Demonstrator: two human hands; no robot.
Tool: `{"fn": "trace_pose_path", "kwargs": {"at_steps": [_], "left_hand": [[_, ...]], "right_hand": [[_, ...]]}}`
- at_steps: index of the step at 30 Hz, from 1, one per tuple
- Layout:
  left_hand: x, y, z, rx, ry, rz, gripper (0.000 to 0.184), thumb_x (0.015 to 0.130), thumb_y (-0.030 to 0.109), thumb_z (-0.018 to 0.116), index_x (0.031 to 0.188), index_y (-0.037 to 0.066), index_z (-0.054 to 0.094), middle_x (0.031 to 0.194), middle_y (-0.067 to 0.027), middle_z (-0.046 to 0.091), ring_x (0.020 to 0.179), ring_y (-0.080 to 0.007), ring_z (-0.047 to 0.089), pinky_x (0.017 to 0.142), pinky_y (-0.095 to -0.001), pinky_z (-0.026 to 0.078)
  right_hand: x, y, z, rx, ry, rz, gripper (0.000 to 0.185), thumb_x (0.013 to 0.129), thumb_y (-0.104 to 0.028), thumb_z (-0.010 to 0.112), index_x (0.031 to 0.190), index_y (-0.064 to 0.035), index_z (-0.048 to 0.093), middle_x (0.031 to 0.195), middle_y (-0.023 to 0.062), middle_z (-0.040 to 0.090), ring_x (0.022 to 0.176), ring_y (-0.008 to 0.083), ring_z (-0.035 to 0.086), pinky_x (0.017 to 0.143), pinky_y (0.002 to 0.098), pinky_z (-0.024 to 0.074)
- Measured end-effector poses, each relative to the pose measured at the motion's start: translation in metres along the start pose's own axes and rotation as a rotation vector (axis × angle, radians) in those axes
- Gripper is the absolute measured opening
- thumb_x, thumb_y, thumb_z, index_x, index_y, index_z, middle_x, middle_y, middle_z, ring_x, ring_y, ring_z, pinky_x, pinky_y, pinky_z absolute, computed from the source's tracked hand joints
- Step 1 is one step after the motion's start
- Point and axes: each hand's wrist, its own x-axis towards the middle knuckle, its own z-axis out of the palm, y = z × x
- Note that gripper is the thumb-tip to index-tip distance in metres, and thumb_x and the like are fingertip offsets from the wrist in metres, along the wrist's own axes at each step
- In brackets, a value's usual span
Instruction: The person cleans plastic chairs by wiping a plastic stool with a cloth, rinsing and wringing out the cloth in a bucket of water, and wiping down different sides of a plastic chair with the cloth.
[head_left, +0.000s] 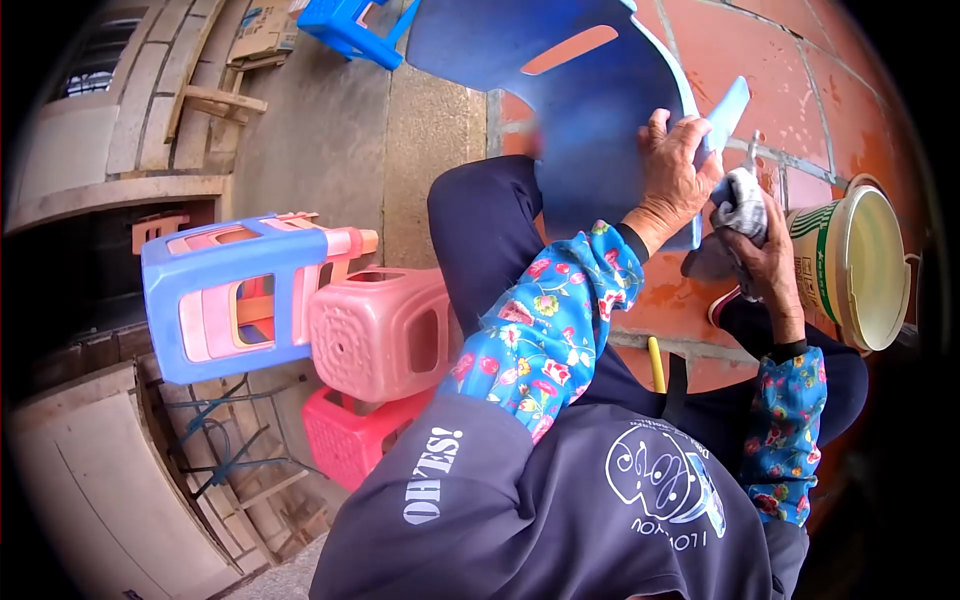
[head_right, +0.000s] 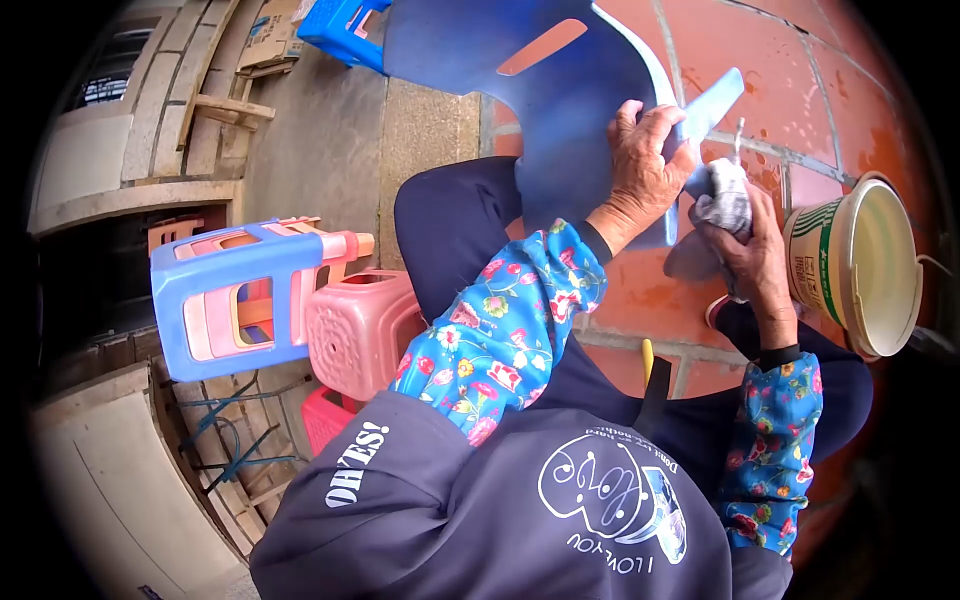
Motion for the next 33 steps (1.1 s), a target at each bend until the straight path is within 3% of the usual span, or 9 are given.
{"fn": "trace_pose_path", "kwargs": {"at_steps": [2, 4, 12, 16, 18, 22, 27, 28, 33], "left_hand": [[0.000, -0.001, 0.000, -0.013, 0.009, 0.003, 0.032, 0.077, 0.023, 0.064, 0.106, 0.010, 0.059, 0.108, -0.0084, 0.065, 0.112, -0.0361, 0.047, 0.102, -0.0490, 0.030], [0.001, 0.000, -0.003, -0.031, 0.003, 0.004, 0.032, 0.076, 0.023, 0.063, 0.105, 0.009, 0.059, 0.107, -0.0087, 0.065, 0.111, -0.0358, 0.048, 0.102, -0.0490, 0.030], [0.000, 0.000, 0.000, -0.047, 0.042, 0.002, 0.031, 0.072, 0.021, 0.067, 0.101, 0.009, 0.060, 0.101, -0.0088, 0.067, 0.107, -0.0336, 0.049, 0.099, -0.0480, 0.030], [-0.010, -0.005, 0.008, -0.011, 0.015, 0.044, 0.038, 0.079, 0.027, 0.065, 0.112, 0.008, 0.059, 0.117, -0.0126, 0.062, 0.117, -0.0386, 0.044, 0.100, -0.0544, 0.027], [-0.023, -0.013, 0.003, -0.036, -0.189, 0.068, 0.061, 0.086, 0.040, 0.062, 0.136, 0.010, 0.045, 0.145, -0.0201, 0.038, 0.128, -0.0437, 0.033, 0.105, -0.0587, 0.021], [-0.062, -0.040, -0.019, 0.055, -0.377, -0.096, 0.081, 0.087, 0.058, 0.058, 0.149, 0.015, 0.029, 0.157, -0.0244, 0.010, 0.141, -0.0488, 0.015, 0.109, -0.0662, 0.011], [-0.072, -0.055, -0.040, 0.148, -0.586, -0.169, 0.097, 0.075, 0.064, 0.067, 0.150, 0.016, 0.028, 0.156, -0.0257, 0.010, 0.143, -0.0480, 0.008, 0.112, -0.0652, 0.006], [-0.074, -0.059, -0.040, 0.177, -0.610, -0.132, 0.098, 0.073, 0.062, 0.070, 0.150, 0.016, 0.028, 0.156, -0.0254, 0.010, 0.143, -0.0476, 0.007, 0.112, -0.0645, 0.006], [-0.078, -0.064, -0.024, 0.218, -0.586, -0.054, 0.101, 0.065, 0.052, 0.078, 0.148, 0.016, 0.032, 0.156, -0.0236, 0.012, 0.144, -0.0457, 0.007, 0.114, -0.0616, 0.005]], "right_hand": [[-0.004, -0.001, 0.025, -0.309, 0.132, -0.113, 0.068, 0.076, -0.022, 0.077, 0.134, -0.0069, 0.046, 0.128, 0.0155, 0.052, 0.120, 0.0328, 0.052, 0.095, 0.0399, 0.0474], [-0.005, 0.006, 0.029, -0.285, 0.174, -0.154, 0.070, 0.073, -0.020, 0.078, 0.134, -0.0087, 0.045, 0.129, 0.0148, 0.052, 0.119, 0.0338, 0.053, 0.094, 0.0408, 0.0480], [-0.017, 0.058, 0.027, -0.350, 0.070, 0.219, 0.078, 0.077, -0.041, 0.078, 0.141, -0.0173, 0.040, 0.131, 0.0121, 0.051, 0.118, 0.0333, 0.054, 0.095, 0.0427, 0.0459], [-0.018, 0.085, 0.032, -0.394, 0.119, 0.246, 0.075, 0.077, -0.041, 0.077, 0.139, -0.0174, 0.043, 0.128, 0.0113, 0.053, 0.116, 0.0332, 0.056, 0.094, 0.0422, 0.0466], [-0.014, 0.096, 0.025, -0.338, 0.100, 0.267, 0.071, 0.077, -0.040, 0.077, 0.137, -0.0171, 0.046, 0.126, 0.0103, 0.055, 0.115, 0.0325, 0.057, 0.094, 0.0416, 0.0467], [-0.004, 0.111, 0.019, -0.303, 0.099, 0.298, 0.065, 0.077, -0.034, 0.077, 0.135, -0.0186, 0.052, 0.121, 0.0082, 0.058, 0.111, 0.0300, 0.059, 0.093, 0.0403, 0.0477], [0.025, 0.179, 0.007, -0.311, 0.128, 0.353, 0.069, 0.077, -0.038, 0.073, 0.138, -0.0183, 0.050, 0.122, 0.0151, 0.063, 0.112, 0.0330, 0.060, 0.094, 0.0409, 0.0469], [0.031, 0.190, 0.007, -0.290, 0.146, 0.349, 0.069, 0.078, -0.035, 0.074, 0.138, -0.0128, 0.050, 0.121, 0.0191, 0.063, 0.111, 0.0320, 0.062, 0.093, 0.0391, 0.0482], [0.053, 0.237, 0.006, -0.164, 0.137, 0.356, 0.066, 0.080, -0.034, 0.071, 0.138, -0.0110, 0.050, 0.119, 0.0187, 0.064, 0.106, 0.0306, 0.064, 0.089, 0.0388, 0.0499]]}}
